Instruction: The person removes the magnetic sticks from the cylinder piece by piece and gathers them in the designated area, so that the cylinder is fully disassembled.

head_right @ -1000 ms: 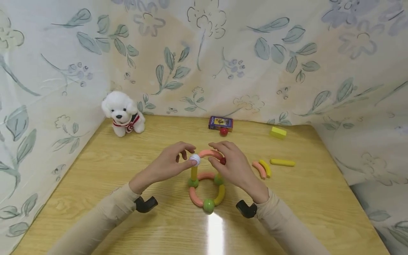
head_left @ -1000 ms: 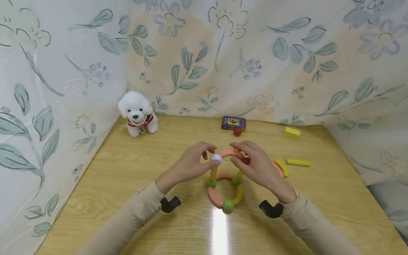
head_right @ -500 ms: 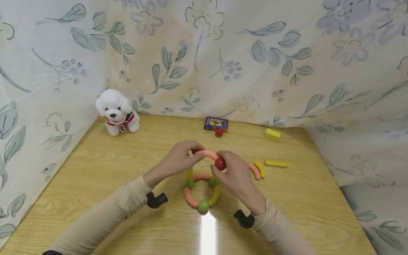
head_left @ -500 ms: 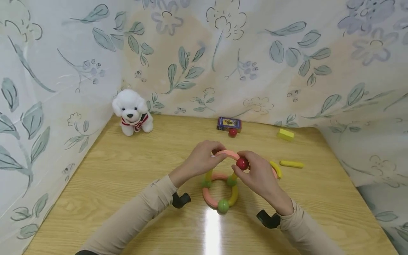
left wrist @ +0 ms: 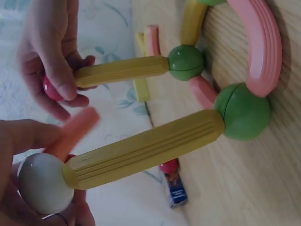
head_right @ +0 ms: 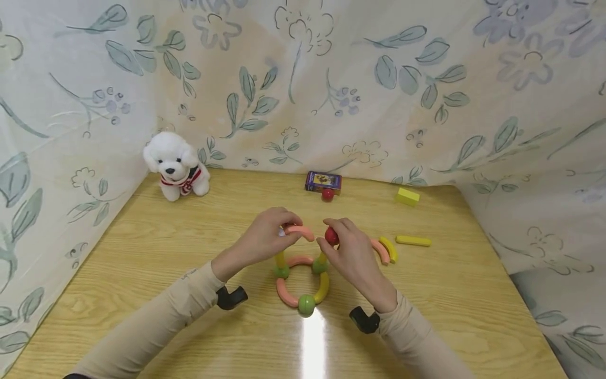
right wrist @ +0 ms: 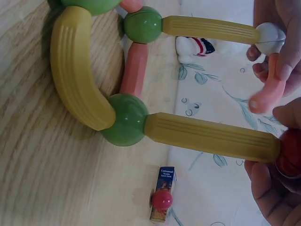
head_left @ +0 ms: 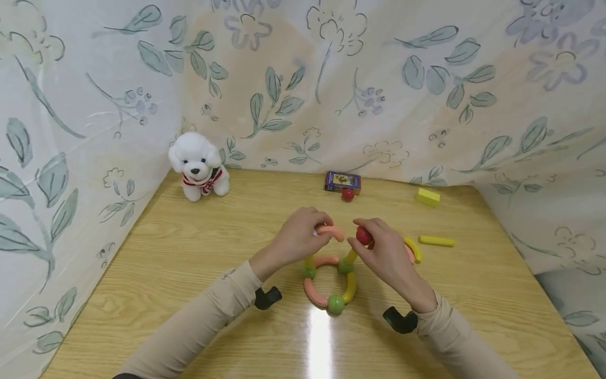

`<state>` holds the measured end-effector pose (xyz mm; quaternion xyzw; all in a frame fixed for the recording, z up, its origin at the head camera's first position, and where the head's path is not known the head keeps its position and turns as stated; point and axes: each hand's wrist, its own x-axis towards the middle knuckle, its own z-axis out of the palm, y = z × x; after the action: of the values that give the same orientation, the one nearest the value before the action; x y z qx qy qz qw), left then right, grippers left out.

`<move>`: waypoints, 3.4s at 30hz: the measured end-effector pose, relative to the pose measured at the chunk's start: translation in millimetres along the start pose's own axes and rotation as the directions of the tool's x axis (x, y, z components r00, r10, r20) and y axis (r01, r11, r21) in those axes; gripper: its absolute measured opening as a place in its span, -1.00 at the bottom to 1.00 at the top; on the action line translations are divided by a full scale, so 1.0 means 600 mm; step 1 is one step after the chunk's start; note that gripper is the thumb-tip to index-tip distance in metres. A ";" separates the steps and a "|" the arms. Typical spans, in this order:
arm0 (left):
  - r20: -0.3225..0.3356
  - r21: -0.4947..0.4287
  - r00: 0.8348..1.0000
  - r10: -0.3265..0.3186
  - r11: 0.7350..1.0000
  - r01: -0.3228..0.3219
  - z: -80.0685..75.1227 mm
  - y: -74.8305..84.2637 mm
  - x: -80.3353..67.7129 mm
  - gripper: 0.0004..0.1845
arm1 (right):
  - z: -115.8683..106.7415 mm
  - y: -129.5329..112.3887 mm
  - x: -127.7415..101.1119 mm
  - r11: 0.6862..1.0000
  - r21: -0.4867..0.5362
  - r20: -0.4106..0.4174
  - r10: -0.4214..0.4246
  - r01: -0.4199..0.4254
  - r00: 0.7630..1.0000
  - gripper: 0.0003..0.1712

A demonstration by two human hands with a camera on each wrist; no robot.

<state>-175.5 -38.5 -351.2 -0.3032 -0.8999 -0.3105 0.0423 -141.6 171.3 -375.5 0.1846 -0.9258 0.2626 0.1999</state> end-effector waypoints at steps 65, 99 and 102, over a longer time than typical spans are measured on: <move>-0.029 -0.214 0.997 -0.068 0.975 0.060 -0.038 -0.036 -0.055 -0.88 | 0.016 0.140 0.090 0.955 -0.024 0.244 0.291 -0.294 0.925 -0.49; -0.006 -0.229 0.995 -0.101 0.969 0.097 -0.033 -0.038 -0.058 -0.86 | 0.066 0.072 -0.029 0.832 0.497 0.475 -0.024 -0.246 0.880 -0.73; -0.023 -0.224 0.997 -0.080 0.972 0.073 -0.033 -0.033 -0.057 -0.87 | 0.064 0.071 -0.034 0.832 0.513 0.443 -0.043 -0.214 0.896 -0.77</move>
<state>-161.3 -80.4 -355.0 -0.2661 -0.8696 -0.4158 0.0105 -153.6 188.4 -432.3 0.2453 -0.8393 0.4775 -0.0862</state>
